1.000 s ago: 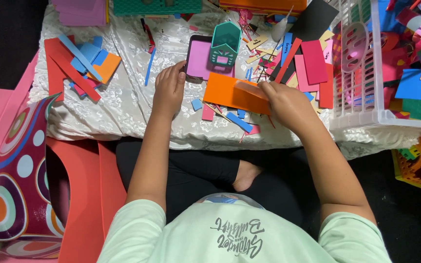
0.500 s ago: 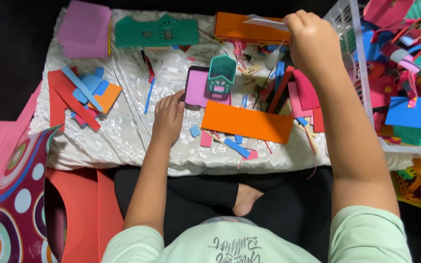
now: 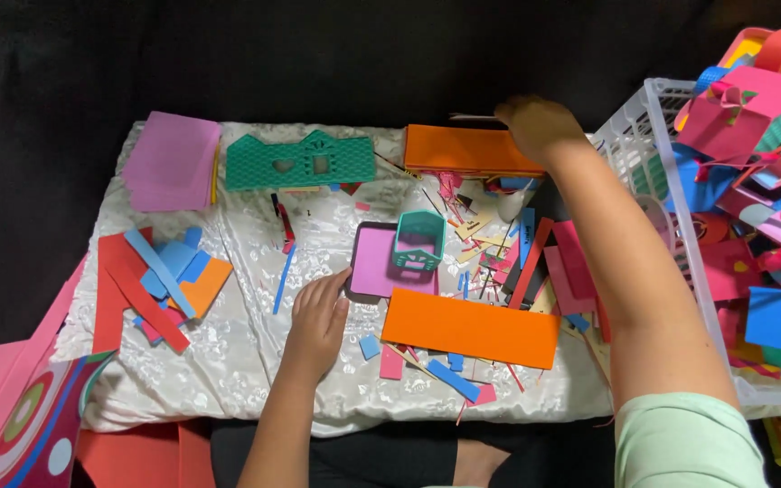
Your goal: Assembling and decorating small paper or foam structures using glue and scissors
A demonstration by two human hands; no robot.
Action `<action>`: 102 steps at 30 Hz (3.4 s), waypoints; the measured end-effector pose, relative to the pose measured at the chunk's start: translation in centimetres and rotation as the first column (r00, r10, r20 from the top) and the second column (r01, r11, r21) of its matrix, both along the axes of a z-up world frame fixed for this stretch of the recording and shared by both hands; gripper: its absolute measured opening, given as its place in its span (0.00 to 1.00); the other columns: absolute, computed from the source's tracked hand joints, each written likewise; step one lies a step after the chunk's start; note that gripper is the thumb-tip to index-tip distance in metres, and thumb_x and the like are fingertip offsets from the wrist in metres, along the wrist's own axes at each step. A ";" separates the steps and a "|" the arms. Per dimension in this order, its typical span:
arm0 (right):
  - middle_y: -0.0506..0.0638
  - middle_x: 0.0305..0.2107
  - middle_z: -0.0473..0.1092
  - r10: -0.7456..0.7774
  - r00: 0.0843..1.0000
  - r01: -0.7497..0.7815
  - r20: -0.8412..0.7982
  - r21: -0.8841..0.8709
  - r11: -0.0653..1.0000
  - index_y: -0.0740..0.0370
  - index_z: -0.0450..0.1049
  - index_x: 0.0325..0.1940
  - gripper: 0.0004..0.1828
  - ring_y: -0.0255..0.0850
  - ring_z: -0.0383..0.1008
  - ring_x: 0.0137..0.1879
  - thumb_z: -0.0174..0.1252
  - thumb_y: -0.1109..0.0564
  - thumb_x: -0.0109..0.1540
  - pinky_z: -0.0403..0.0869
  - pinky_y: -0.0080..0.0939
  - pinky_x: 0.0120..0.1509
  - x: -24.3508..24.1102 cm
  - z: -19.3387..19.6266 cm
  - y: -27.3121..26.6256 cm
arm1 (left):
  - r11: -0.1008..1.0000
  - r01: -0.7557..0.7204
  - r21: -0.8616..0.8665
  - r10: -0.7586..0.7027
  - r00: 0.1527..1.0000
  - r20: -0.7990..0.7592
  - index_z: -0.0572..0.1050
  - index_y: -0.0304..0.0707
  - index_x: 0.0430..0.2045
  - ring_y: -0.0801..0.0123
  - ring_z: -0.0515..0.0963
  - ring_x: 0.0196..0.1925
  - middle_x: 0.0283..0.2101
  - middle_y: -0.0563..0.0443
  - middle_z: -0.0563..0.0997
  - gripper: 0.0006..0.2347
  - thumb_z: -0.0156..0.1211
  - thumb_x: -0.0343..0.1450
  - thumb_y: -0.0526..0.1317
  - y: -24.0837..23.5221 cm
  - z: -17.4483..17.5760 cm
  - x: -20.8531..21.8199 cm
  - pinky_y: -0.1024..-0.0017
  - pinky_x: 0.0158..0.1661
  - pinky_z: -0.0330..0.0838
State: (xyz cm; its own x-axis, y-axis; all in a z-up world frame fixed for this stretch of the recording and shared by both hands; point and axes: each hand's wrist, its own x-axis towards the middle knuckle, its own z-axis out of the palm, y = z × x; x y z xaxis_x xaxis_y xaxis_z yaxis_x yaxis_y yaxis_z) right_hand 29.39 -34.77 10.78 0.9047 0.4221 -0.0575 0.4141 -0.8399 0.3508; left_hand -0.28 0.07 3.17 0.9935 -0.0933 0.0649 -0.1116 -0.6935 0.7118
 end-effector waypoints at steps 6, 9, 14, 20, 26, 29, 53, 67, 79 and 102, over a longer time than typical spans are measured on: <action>0.59 0.53 0.75 0.119 0.962 -0.078 -0.247 0.171 0.982 0.57 0.76 0.59 0.17 0.59 0.77 0.58 0.52 0.57 0.67 0.75 0.56 0.61 -1.4 0.3 0.0 | 1.000 -0.002 0.008 0.002 1.000 -0.016 0.64 0.44 0.67 0.57 0.65 0.70 0.61 0.42 0.73 0.26 0.24 0.79 0.52 0.0 0.3 0.1 0.52 0.71 0.43; 0.59 0.54 0.73 0.116 0.926 -0.026 -0.359 0.247 0.969 0.56 0.77 0.60 0.20 0.61 0.75 0.61 0.57 0.53 0.64 0.73 0.56 0.65 -3.2 2.8 1.1 | 1.000 -0.005 0.013 0.005 1.000 -0.017 0.63 0.44 0.67 0.56 0.65 0.70 0.61 0.43 0.73 0.26 0.24 0.79 0.53 -0.1 0.3 0.0 0.52 0.72 0.43; 0.61 0.57 0.73 0.064 0.905 0.044 -0.421 0.241 0.970 0.59 0.76 0.64 0.25 0.61 0.73 0.63 0.53 0.45 0.66 0.71 0.57 0.67 -2.6 2.1 0.1 | 1.000 -0.003 0.008 0.003 1.000 -0.021 0.63 0.45 0.67 0.56 0.64 0.70 0.60 0.44 0.73 0.25 0.25 0.79 0.53 0.1 -0.3 0.1 0.52 0.72 0.43; 0.52 0.48 0.74 -0.004 1.000 -0.011 0.022 0.639 0.769 0.53 0.79 0.60 0.14 0.53 0.75 0.56 0.55 0.52 0.72 0.73 0.52 0.60 -6.1 2.5 -2.4 | 1.000 0.017 0.007 -0.017 0.999 -0.029 0.63 0.47 0.68 0.56 0.64 0.70 0.60 0.44 0.73 0.25 0.24 0.80 0.53 0.2 -0.1 0.1 0.53 0.72 0.42; 0.56 0.53 0.73 0.291 0.942 -0.308 0.168 0.774 0.553 0.57 0.76 0.61 0.20 0.56 0.72 0.63 0.65 0.52 0.65 0.68 0.56 0.68 -21.6 1.6 1.1 | 1.000 0.014 0.026 -0.015 0.999 0.031 0.66 0.49 0.67 0.55 0.65 0.69 0.59 0.45 0.74 0.23 0.26 0.81 0.52 0.3 -0.9 -0.1 0.52 0.72 0.44; 0.61 0.58 0.69 0.299 0.947 -0.164 -0.114 0.629 0.760 0.56 0.67 0.68 0.36 0.61 0.67 0.67 0.67 0.44 0.59 0.64 0.65 0.71 -26.3 -1.3 2.3 | 0.999 0.007 0.033 -0.009 0.998 0.066 0.66 0.50 0.66 0.55 0.65 0.69 0.59 0.45 0.74 0.24 0.26 0.81 0.53 0.2 -1.6 0.1 0.53 0.72 0.44; 0.58 0.72 0.56 0.137 0.957 -0.281 0.254 0.708 0.648 0.57 0.61 0.73 0.40 0.58 0.52 0.77 0.70 0.51 0.60 0.45 0.66 0.78 -30.7 -2.1 -1.4 | 0.994 0.038 0.107 -0.055 0.984 0.167 0.67 0.52 0.67 0.59 0.62 0.72 0.59 0.46 0.76 0.25 0.29 0.81 0.58 -0.7 -2.5 -0.2 0.43 0.70 0.22; 0.49 0.75 0.53 0.244 0.961 -0.272 0.133 0.623 0.733 0.47 0.64 0.70 0.42 0.53 0.48 0.81 0.70 0.56 0.53 0.41 0.71 0.78 -31.1 -7.4 0.7 | 0.767 0.193 -0.612 -0.104 0.979 0.177 0.73 0.38 0.59 0.63 0.81 0.50 0.45 0.46 0.84 0.15 0.48 0.80 0.41 -5.0 -4.2 -3.1 0.57 0.58 0.70; 0.54 0.59 0.72 -0.055 0.991 -0.127 0.123 0.725 -0.677 0.50 0.54 0.75 0.26 0.45 0.78 0.62 0.52 0.51 0.75 0.81 0.42 0.60 -22.4 -14.1 -2.1 | 0.500 0.176 -0.848 -0.009 0.980 0.197 0.72 0.39 0.58 0.72 0.85 0.46 0.45 0.48 0.84 0.13 0.48 0.81 0.42 -6.7 -6.2 4.3 0.71 0.42 0.85; 0.53 0.65 0.66 0.013 0.575 -0.738 0.818 0.512 0.439 0.53 0.75 0.67 0.22 0.53 0.62 0.71 0.55 0.55 0.69 0.52 0.58 0.78 -28.0 -12.8 5.9 | 0.523 0.288 -0.802 -0.222 0.955 0.199 0.69 0.32 0.64 0.59 0.80 0.55 0.57 0.35 0.79 0.19 0.58 0.77 0.34 -7.3 -5.7 1.9 0.60 0.50 0.81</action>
State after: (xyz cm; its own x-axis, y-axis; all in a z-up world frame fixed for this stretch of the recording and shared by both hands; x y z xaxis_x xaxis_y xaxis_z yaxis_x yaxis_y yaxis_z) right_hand 1.41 -28.91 -2.02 0.2292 0.2488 0.9410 0.7350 -0.6781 0.0003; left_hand 1.67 -7.22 -2.49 0.9264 -0.2157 0.3087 -0.2539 0.2477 0.9350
